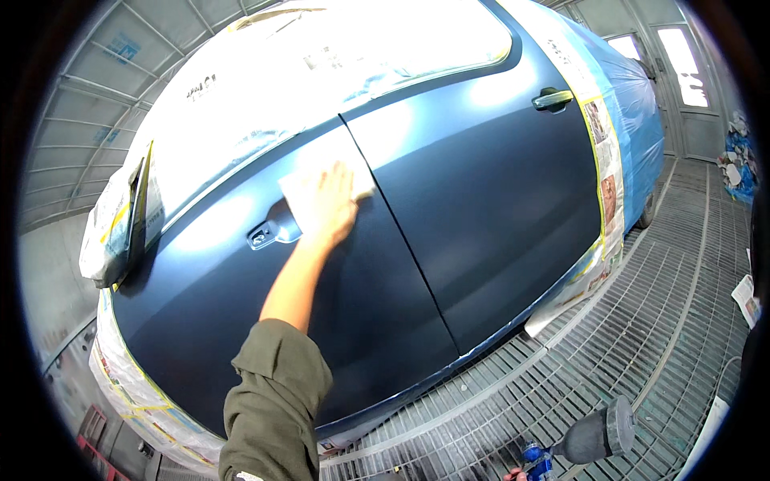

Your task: The person wipes the rear quarter panel and door of a blue car with a white cloth, then uses a spray gun to apply a coat of paint. The surrounding areas are masked with newspaper and tape.

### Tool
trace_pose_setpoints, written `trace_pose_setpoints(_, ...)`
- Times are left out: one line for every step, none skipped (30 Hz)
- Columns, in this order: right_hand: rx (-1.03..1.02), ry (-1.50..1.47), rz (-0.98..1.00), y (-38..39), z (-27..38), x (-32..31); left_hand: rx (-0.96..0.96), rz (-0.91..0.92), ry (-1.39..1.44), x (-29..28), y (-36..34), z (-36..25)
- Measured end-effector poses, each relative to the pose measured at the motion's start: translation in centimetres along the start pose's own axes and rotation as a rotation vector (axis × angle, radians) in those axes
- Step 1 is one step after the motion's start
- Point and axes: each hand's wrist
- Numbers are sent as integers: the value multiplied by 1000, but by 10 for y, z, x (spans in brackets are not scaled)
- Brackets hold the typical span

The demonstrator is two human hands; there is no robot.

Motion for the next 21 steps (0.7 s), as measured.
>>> trace_pose_setpoints(9, -11, 5, 4, 6, -1, -32, -64, 19, 0, -9, 15)
trace_pose_setpoints(20, -21, 7, 8, 11, -2, -34, -38, 28, -7, -16, 22)
trace_pose_setpoints(30, -30, 8, 9, 13, -3, -38, -48, 39, -3, -22, 22)
trace_pose_setpoints(80, -39, 15, 7, 5, -8, -41, -54, 45, -2, -25, 20)
trace_pose_setpoints(64, -39, 22, 5, -1, -13, -45, -60, 51, -2, -26, 18)
trace_pose_setpoints(48, -38, 31, 4, -7, -17, -25, -32, 55, 0, -22, 12)
trace_pose_setpoints(25, -38, 26, 4, -8, -20, 17, -32, 70, 0, -18, -1)
trace_pose_setpoints(-3, -56, 36, 10, 2, -15, 59, -31, 74, -2, -12, -9)
trace_pose_setpoints(27, -41, 53, 9, -1, -17, 101, -28, 78, -1, -4, -16)
trace_pose_setpoints(52, -26, 63, 7, -6, -19, 129, -19, 100, 5, 4, -24)
trace_pose_setpoints(78, -11, 73, 6, -11, -19, 183, -49, 157, 9, 11, -33)
trace_pose_setpoints(81, -8, 48, 8, -9, -15, 222, -39, 184, 13, 19, -40)
trace_pose_setpoints(88, -3, 31, 13, -3, -6, 259, -24, 204, 15, 30, -45)
trace_pose_setpoints(95, 1, 12, 15, -2, -1, 298, 19, 239, 18, 45, -52)
trace_pose_setpoints(98, -7, 40, 14, -10, -1, 333, 67, 270, 20, 64, -57)
trace_pose_setpoints(85, -15, 43, 11, -23, -3, 377, 90, 261, 28, 81, -72)
trace_pose_setpoints(62, -22, 37, 8, -32, -4, 430, 125, 250, 44, 99, -88)
trace_pose_setpoints(66, -8, 49, 9, -36, -4, 503, 139, 221, 55, 125, -94)
trace_pose_setpoints(65, 10, 51, 12, -39, -4, 547, 252, 239, 58, 149, -104)
trace_pose_setpoints(69, 25, 60, 15, -43, -5, 657, 240, 91, 66, 176, -110)
trace_pose_setpoints(82, 27, 39, 16, -49, -6, 721, 267, 139, 87, 204, -119)
Point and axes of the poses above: each hand's wrist, its own y-axis away from the middle knuckle, its own x-axis out of the palm, z = x × y, and after that the axes turned 5 degrees about y, right-handed
